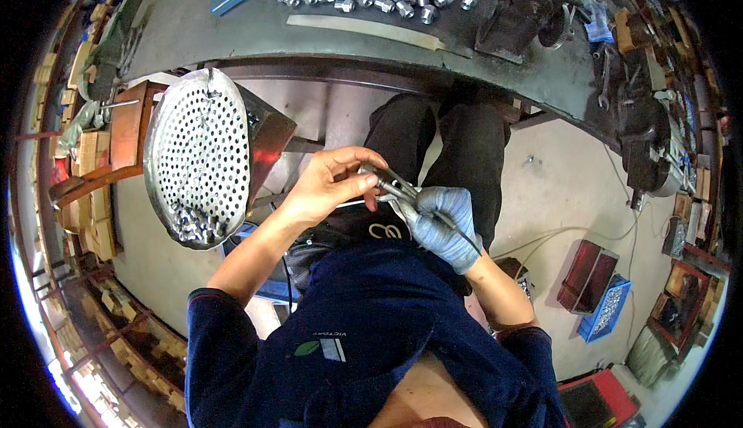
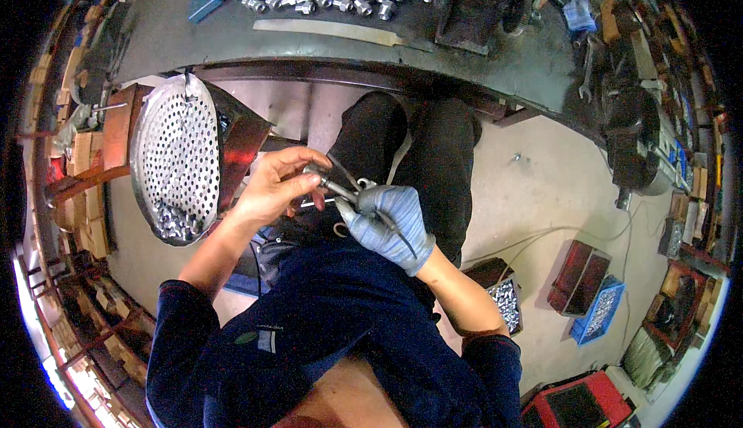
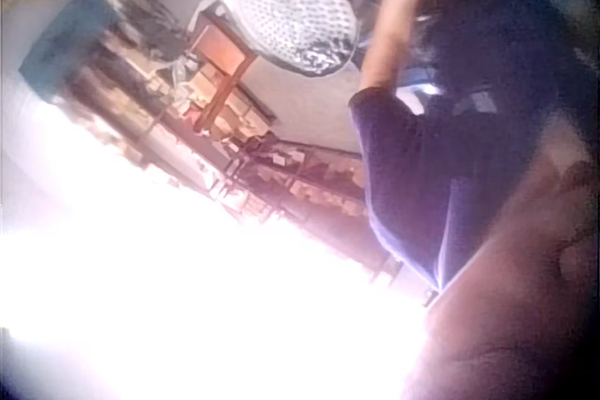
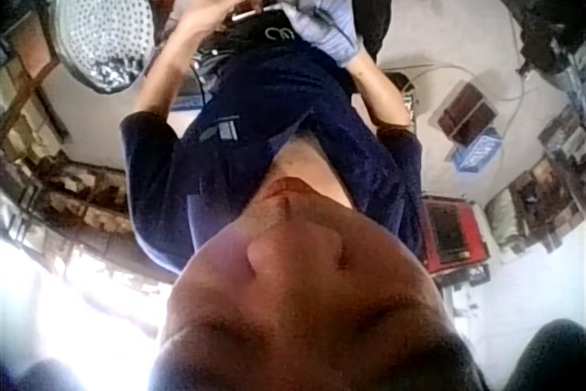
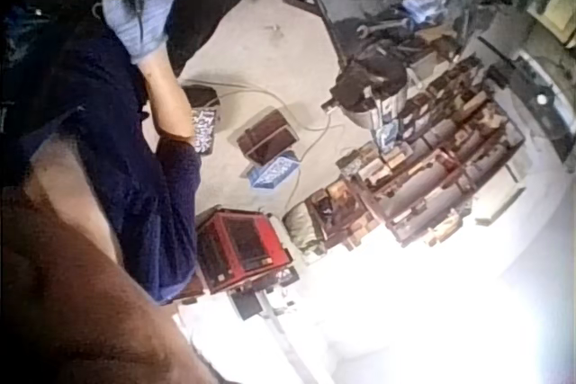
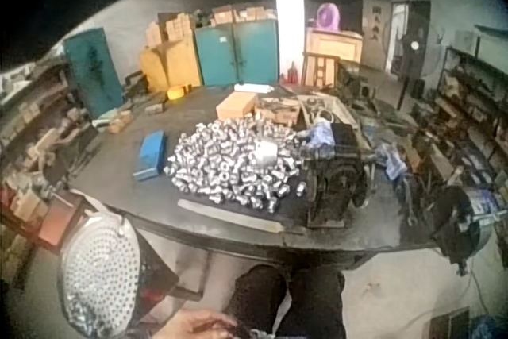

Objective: The person uses an air blow gun to clean dust or debris from small metal components. They pick up parts one at a time, rotate them while applying the air stream, and place them back into a container.

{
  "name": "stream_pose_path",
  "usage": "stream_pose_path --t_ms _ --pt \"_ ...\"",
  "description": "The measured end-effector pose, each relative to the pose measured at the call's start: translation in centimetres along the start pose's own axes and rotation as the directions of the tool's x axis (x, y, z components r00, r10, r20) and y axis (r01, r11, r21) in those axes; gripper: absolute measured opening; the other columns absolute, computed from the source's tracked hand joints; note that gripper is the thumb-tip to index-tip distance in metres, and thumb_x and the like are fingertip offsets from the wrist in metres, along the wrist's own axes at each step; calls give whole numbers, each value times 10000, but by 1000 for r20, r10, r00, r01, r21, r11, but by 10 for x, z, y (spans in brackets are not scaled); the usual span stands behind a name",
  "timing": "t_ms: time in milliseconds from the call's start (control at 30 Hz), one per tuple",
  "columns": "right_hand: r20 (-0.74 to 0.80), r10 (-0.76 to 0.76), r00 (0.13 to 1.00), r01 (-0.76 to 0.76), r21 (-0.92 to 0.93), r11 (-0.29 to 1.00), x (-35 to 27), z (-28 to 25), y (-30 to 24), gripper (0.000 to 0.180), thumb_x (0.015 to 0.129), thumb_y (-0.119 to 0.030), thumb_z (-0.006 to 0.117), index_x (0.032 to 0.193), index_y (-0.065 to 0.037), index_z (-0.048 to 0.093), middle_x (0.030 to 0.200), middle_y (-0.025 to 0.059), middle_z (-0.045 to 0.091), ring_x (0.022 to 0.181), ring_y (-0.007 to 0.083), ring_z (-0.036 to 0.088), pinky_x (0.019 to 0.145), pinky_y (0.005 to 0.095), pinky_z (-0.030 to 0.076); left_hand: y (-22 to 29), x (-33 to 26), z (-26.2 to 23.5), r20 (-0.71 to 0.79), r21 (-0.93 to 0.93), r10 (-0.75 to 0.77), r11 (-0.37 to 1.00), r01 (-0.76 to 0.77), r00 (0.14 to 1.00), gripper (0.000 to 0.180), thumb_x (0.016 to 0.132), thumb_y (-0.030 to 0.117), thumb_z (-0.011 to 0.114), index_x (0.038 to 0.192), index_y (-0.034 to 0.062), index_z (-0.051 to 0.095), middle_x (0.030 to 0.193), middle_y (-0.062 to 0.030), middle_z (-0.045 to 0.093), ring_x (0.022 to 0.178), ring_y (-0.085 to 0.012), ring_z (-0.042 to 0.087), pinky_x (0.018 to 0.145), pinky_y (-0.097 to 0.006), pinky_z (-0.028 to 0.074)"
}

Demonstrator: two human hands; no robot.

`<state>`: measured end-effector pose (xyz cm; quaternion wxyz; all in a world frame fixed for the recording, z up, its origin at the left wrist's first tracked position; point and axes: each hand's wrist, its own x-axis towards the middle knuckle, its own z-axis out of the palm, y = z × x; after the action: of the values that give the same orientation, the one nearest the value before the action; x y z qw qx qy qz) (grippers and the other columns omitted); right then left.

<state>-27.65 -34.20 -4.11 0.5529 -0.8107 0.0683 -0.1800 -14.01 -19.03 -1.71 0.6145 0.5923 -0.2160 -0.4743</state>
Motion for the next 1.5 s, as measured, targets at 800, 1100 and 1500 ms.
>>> stream_pose_path --t_ms 800,1100,1500 --pt "115 -237 965 235 32 971 8 -31 -46 303 671 -81 683 489 -87 441 502 99 478 445 253 502 428 314 393 -18 17 -32 -56 917 514 366 -159 856 265 566 52 700 814 57 607 722 -90 518 664 -292 563 579 -364 451" --pt "197 -133 971 147 -59 987 18 -8 -37 328 693 -177 725 488 -119 476 502 100 488 448 270 522 434 330 410 -17 16 -23 129 933 552 215 -290 824 310 524 107 701 821 95 612 713 -64 514 626 -262 560 550 -372 452" --pt "-139 -166 976 131 -231 964 -1 -40 -29 241 649 -93 713 512 -122 518 493 83 472 431 245 487 402 330 371 32 97 -61 -77 953 490 293 -81 868 215 627 155 622 808 44 656 758 -177 627 719 -338 627 649 -408 497"
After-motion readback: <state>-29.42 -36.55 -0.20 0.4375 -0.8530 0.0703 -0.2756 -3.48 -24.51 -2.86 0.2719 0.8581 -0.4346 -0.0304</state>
